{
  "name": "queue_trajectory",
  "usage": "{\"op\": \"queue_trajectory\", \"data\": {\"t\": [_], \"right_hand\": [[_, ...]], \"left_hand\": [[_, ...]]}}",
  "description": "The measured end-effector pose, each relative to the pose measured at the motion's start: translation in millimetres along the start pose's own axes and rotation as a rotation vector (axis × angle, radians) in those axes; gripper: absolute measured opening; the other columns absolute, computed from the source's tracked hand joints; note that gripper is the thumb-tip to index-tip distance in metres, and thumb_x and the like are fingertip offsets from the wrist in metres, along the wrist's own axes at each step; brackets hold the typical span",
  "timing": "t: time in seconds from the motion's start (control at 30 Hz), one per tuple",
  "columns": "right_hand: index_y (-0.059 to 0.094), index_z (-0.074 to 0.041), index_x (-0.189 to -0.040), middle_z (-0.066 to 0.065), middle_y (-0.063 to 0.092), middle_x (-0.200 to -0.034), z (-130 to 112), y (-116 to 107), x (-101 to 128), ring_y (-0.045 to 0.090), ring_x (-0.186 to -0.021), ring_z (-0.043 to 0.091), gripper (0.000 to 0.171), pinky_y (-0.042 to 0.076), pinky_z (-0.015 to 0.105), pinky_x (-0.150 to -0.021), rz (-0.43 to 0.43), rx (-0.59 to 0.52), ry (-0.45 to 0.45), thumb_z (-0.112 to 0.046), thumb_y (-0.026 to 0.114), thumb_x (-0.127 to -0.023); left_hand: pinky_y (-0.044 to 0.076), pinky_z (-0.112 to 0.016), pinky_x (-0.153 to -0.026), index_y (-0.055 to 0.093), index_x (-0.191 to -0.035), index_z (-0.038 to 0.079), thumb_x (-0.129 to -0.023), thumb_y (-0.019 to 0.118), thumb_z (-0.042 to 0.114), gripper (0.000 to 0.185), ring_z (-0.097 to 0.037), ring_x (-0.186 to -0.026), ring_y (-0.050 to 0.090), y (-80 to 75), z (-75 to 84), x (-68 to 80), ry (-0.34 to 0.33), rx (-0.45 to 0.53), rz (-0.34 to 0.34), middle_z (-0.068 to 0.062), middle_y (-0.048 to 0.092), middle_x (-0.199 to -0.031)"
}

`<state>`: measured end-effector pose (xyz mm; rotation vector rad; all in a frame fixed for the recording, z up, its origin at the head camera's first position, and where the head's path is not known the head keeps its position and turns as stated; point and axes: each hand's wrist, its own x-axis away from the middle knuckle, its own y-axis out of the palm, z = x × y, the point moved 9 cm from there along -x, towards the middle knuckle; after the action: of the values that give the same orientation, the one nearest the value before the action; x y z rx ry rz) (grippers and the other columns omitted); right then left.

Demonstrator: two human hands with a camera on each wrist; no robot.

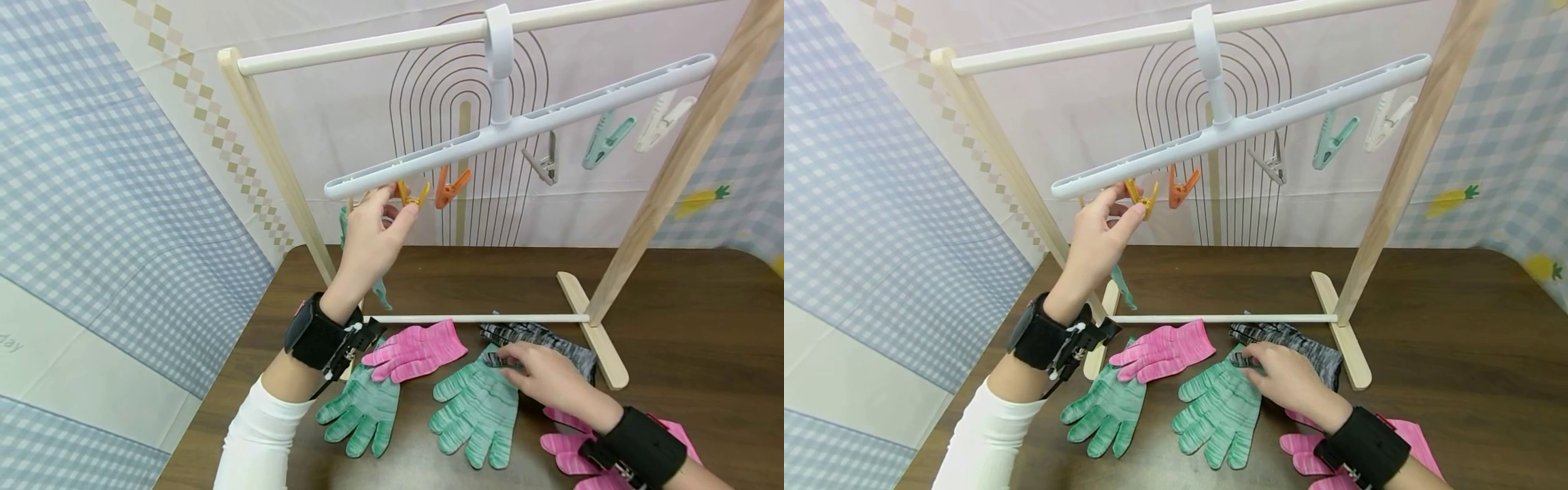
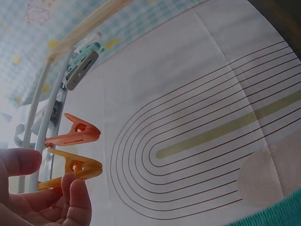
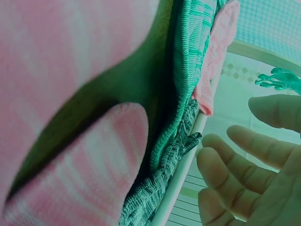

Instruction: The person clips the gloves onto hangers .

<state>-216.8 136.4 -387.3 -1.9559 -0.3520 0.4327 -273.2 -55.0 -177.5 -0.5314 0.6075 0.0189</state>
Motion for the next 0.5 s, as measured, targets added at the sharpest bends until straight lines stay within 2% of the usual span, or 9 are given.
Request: {"op": "queue_trajectory", "data": {"t": [0.17,0.5], "right_hand": [[0.063,-0.008,-0.102,0.003,0.064,-0.091,3.1,2.0,0.3,0.06,-0.079,0.016,0.026,0.046,0.031,-0.063,-0.007,0.003,0.032,-0.017,0.065,-0.077],[0.063,-0.008,-0.102,0.005,0.064,-0.093,5.7,4.5,0.5,0.06,-0.081,0.019,0.026,0.047,0.034,-0.064,-0.021,0.004,0.056,-0.018,0.065,-0.077]], "left_hand": [[0.047,-0.026,-0.069,0.056,-0.112,0.0,-0.09,0.047,0.019,0.03,-0.017,-0.082,0.056,-2.6,3.1,0.3,0.032,-0.016,0.027,-0.011,0.06,-0.103],[0.047,-0.029,-0.075,0.057,-0.113,0.0,-0.093,0.043,0.019,0.031,-0.019,-0.089,0.056,-5.7,4.1,1.4,0.052,-0.031,0.056,-0.012,0.061,-0.103]]}}
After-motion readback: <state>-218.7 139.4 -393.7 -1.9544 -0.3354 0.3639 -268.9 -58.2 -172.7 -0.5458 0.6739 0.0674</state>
